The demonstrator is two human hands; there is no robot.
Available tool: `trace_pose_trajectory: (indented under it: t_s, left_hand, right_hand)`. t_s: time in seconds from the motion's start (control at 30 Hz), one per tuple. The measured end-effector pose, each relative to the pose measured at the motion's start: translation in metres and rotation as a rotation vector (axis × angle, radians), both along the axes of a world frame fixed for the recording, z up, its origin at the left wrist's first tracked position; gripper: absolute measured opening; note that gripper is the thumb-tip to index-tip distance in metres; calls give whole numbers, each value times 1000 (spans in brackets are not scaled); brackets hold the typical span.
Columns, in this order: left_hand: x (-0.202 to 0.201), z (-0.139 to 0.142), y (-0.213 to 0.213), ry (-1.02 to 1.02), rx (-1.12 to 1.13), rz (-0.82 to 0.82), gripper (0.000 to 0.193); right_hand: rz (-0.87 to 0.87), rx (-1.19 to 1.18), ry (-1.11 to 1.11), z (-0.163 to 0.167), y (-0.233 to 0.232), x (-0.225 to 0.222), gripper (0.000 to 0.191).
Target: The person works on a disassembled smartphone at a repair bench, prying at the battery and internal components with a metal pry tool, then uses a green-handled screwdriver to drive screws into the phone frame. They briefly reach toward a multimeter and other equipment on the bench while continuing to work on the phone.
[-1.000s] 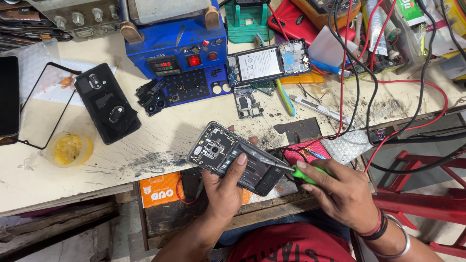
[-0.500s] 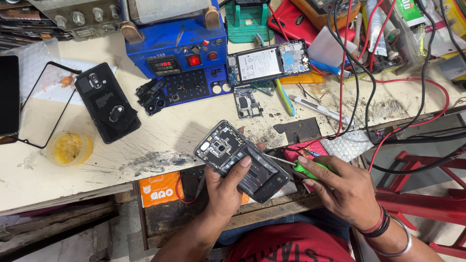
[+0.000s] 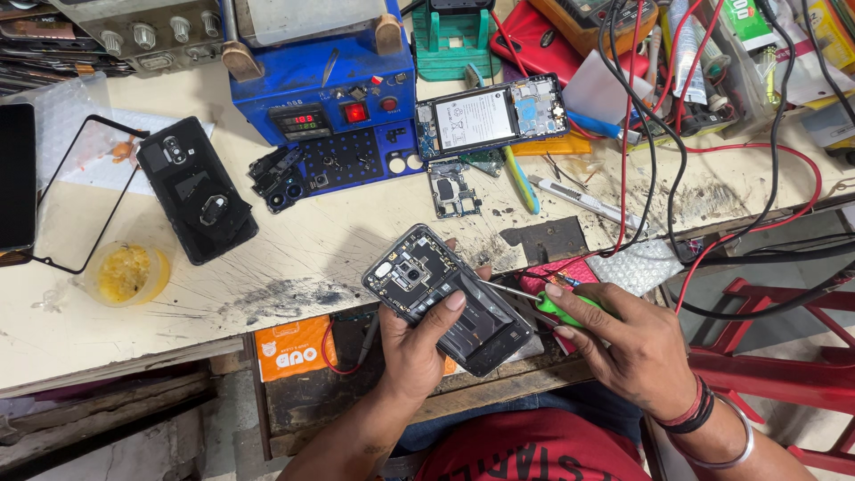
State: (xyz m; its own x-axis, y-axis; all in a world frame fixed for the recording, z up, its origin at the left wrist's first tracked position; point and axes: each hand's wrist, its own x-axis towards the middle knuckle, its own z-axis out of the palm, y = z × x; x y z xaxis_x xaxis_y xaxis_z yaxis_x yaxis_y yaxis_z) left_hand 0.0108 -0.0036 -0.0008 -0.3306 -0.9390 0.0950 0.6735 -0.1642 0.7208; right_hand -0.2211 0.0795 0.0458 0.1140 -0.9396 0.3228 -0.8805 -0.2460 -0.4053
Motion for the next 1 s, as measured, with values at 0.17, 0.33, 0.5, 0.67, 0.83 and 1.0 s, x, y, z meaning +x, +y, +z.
trace_pose_trajectory:
  t_s: [0.17, 0.33, 0.5, 0.67, 0.83, 1.0]
  left_hand:
    - [-1, -1, 0, 7, 21, 1, 46]
    - [-1, 2, 2, 27, 60, -6, 48]
    - [-1, 2, 2, 36, 34, -4, 46]
    - [0, -1, 4, 33, 70, -32, 45]
    - [1, -6, 5, 10, 53, -29, 45]
    - [1, -7, 4, -57, -34, -15, 44]
  right_hand:
    - [-11, 9, 1, 0, -1, 0, 59]
    - [-17, -2, 9, -1, -1, 1, 57]
    - [-11, -14, -5, 0, -2, 2, 56]
    - [-18, -2, -27, 0, -3, 3, 55]
    - [-22, -7, -35, 0, -3, 3, 55]
    - [-26, -6, -48, -1, -3, 4, 56]
